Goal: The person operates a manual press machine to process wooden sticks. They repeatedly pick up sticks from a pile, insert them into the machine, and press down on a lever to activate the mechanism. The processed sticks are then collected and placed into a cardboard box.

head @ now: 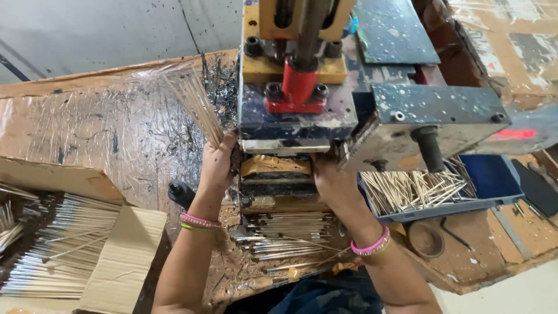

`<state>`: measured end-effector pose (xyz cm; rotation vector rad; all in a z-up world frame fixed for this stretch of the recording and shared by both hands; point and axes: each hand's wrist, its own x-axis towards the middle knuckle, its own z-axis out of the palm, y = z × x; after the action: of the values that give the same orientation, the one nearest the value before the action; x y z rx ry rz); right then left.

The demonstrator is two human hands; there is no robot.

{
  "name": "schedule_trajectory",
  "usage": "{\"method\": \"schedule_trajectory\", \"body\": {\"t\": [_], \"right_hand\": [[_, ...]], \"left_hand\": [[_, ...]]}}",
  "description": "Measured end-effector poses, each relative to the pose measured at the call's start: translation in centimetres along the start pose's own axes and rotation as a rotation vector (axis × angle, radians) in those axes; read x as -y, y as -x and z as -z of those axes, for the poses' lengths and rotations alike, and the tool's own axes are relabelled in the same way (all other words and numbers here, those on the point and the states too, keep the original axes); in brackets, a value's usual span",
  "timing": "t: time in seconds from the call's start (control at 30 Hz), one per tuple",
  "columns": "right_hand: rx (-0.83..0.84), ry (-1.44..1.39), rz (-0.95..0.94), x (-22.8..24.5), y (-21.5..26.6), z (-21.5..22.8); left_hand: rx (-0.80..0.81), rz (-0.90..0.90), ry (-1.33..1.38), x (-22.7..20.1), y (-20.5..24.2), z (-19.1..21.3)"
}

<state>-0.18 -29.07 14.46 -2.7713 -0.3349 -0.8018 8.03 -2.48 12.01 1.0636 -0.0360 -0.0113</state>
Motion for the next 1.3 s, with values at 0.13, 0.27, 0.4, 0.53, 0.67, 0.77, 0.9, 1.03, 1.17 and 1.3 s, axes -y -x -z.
{"method": "schedule_trajectory", "body": {"t": [0.13,0.27,0.4,0.53,0.67,0.77,0.9,1.03,1.17,1.3], "right_hand": [[-0.194,0.524,0.287,0.4,-0.7,1.0],[-0.233,-0.16,0.083,1.8,0.8,5.1],[-0.361,-0.321,-0.223,-3.7,9.0,6.0],[-0.29,-0.209,-0.489,-7.4,13.8,6.2],[0.108,-0.644,-0.543,-3.9,13.4,4.0],[0.075,-1.51,-0.473,-1.6,12.2,1.4],[0.069,-1.342,-0.24,-1.1,6.6,3.1],[0.33,-0.54,-0.132,3.1,-0.4,6.2],[0.013,-0.192,0.217,0.1,-2.5,-0.7],[-0.082,-0.14,0.234,0.4,-1.5,-0.3]], "left_hand": [[-0.048,0.036,-0.077,-0.2,1.6,0.2],[-0.151,-0.213,-0.474,1.7,5.4,2.6],[-0.236,-0.296,-0.513,1.1,11.0,3.9],[-0.105,-0.285,-0.478,5.2,14.0,9.1],[0.336,-0.349,-0.965,7.2,14.7,6.9],[0.575,-0.44,-0.874,1.6,13.8,0.6],[0.51,-0.146,-0.806,1.7,9.4,6.5],[0.149,-0.128,-0.538,-2.3,5.4,5.0],[0.008,-0.063,-0.299,-1.8,1.0,2.5],[0.025,0.032,-0.098,-1.0,-0.8,0.6]]}}
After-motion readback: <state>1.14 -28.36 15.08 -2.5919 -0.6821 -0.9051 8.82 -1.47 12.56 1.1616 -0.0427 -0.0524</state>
